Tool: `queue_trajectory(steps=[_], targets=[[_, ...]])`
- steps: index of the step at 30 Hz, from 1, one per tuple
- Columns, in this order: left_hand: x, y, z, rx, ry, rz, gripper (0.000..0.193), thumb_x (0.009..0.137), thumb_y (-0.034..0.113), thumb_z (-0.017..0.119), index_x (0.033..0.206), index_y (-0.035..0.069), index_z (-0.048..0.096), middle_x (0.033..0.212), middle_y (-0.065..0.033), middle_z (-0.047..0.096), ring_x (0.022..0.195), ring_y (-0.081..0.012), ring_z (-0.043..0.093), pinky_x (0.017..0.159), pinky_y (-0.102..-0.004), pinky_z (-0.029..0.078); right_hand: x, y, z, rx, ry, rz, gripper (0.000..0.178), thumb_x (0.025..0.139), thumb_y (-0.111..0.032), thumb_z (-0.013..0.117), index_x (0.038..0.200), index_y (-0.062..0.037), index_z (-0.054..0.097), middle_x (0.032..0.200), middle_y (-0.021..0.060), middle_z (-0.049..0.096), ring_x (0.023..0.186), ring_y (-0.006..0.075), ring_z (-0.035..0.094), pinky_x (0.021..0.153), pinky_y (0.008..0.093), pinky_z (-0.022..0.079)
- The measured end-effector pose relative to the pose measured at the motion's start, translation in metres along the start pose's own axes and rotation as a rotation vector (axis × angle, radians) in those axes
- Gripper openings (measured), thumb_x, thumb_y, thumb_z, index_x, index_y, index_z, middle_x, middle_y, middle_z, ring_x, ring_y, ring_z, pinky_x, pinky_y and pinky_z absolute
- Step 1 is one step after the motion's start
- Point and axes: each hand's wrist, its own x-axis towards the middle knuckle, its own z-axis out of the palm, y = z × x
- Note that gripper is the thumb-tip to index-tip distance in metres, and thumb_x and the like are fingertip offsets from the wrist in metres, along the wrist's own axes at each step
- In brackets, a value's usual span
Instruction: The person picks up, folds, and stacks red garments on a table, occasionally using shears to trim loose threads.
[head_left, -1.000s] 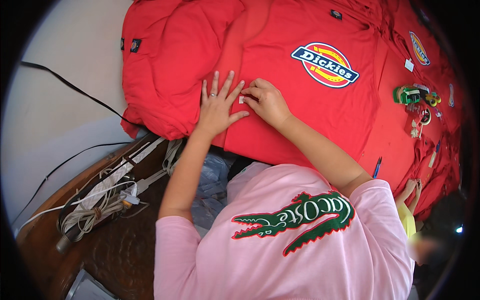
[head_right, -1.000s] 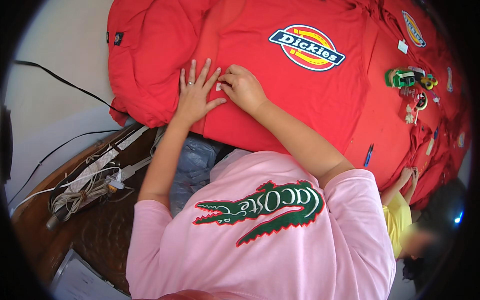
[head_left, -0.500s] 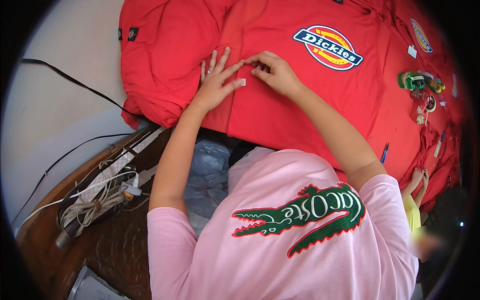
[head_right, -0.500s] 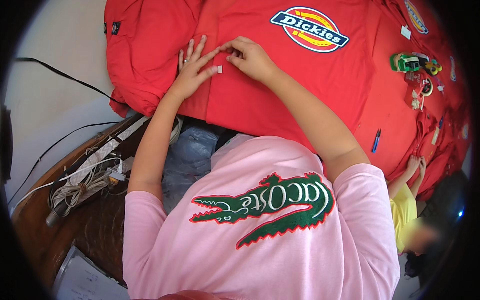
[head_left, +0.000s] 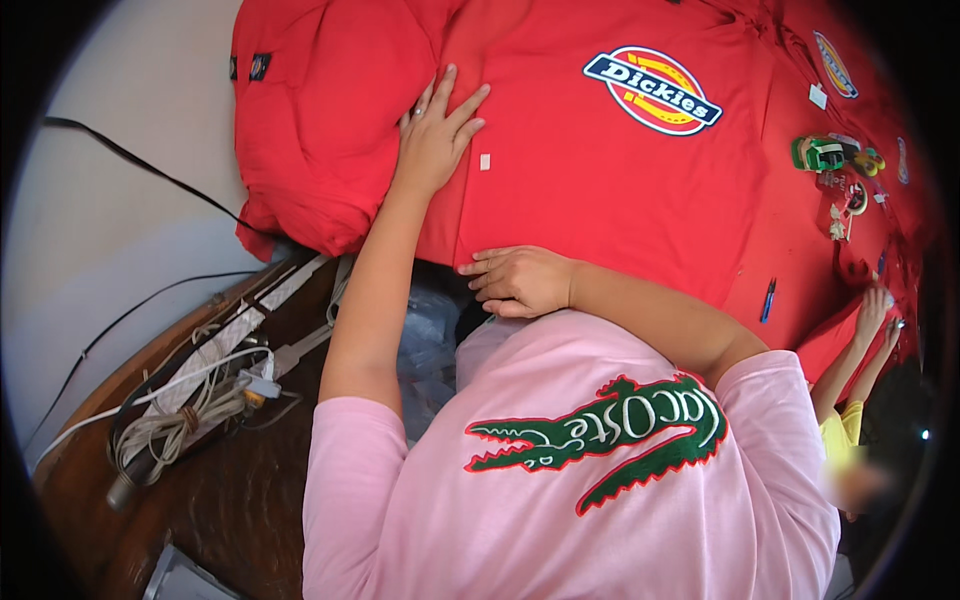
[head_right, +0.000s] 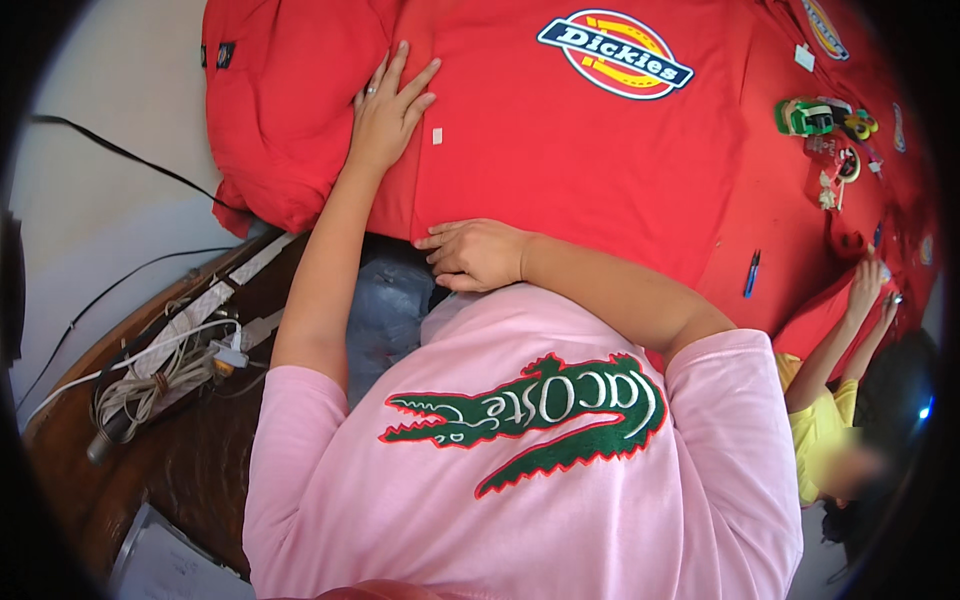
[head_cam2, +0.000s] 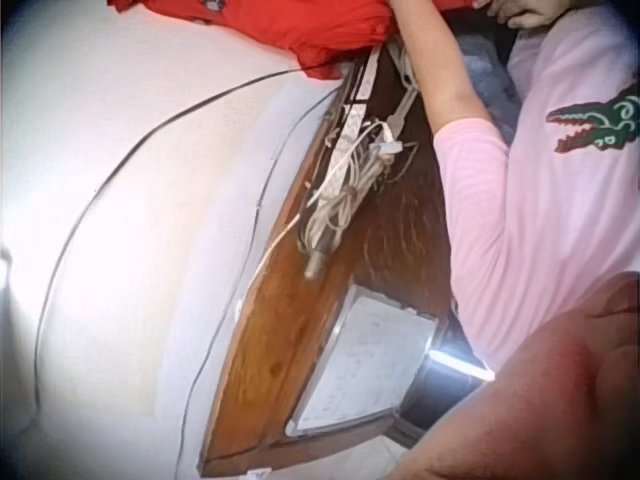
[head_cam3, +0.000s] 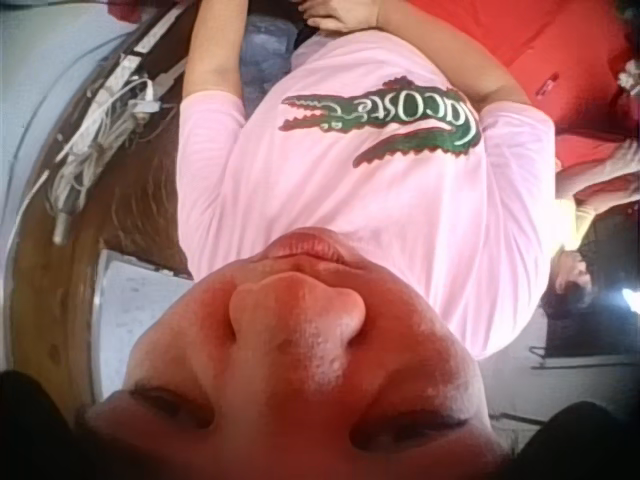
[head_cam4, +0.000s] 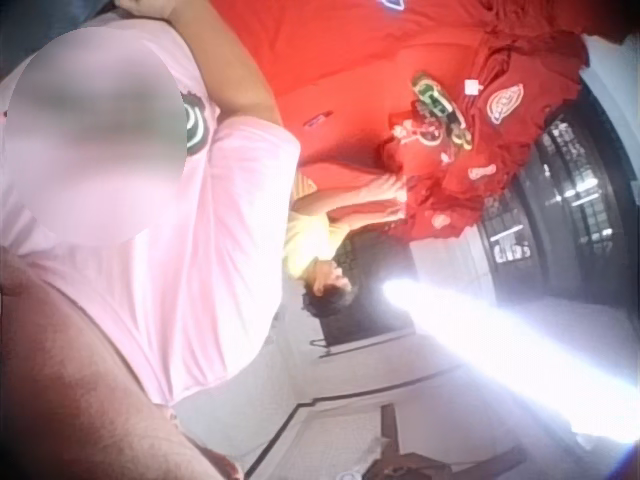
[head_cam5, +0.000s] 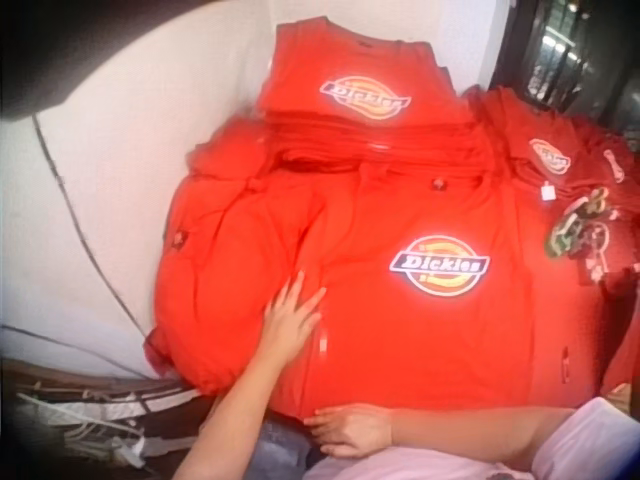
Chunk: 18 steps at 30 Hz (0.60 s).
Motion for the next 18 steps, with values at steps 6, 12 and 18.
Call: queue_trajectory(steps=[6, 12, 18], targets=[[-0.043, 0.005, -0.024, -0.202, -0.023, 0.149, 0.072, 0.088, 0.034, 0.066, 0.157, 0.03, 0.046, 0.17, -0.0116, 0.024, 0.157, -0.0376, 0.02, 0.124, -0.061, 0.015, 0.021, 0.035, -0.073, 0.115, 0.736, 0.615, 0.023, 0.088, -0.012, 0.075, 0.11, -0.0021, 0.074, 0.091, 0.0123, 0.066, 0.082, 0.0283, 0.067, 0.075, 0.0395, 0.055], [-0.053, 0.006, -0.028, 0.025, -0.145, 0.17, 0.088, 0.077, 0.045, 0.068, 0.159, 0.027, 0.042, 0.171, -0.0137, 0.022, 0.157, -0.0384, 0.018, 0.125, -0.0605, 0.01, 0.038, 0.061, -0.086, -0.171, 0.487, 0.554, 0.02, 0.086, -0.019, 0.076, 0.101, -0.0058, 0.077, 0.091, 0.0091, 0.067, 0.079, 0.0284, 0.068, 0.072, 0.0399, 0.057], [-0.051, 0.008, -0.027, 0.016, -0.148, 0.146, 0.089, 0.074, 0.044, 0.07, 0.158, 0.03, 0.042, 0.171, -0.0115, 0.022, 0.158, -0.0362, 0.016, 0.124, -0.0635, 0.012, 0.052, 0.053, -0.085, -0.285, 0.423, 0.666, 0.013, 0.088, -0.018, 0.069, 0.087, -0.0057, 0.074, 0.09, 0.011, 0.068, 0.083, 0.0321, 0.071, 0.072, 0.0438, 0.058]])
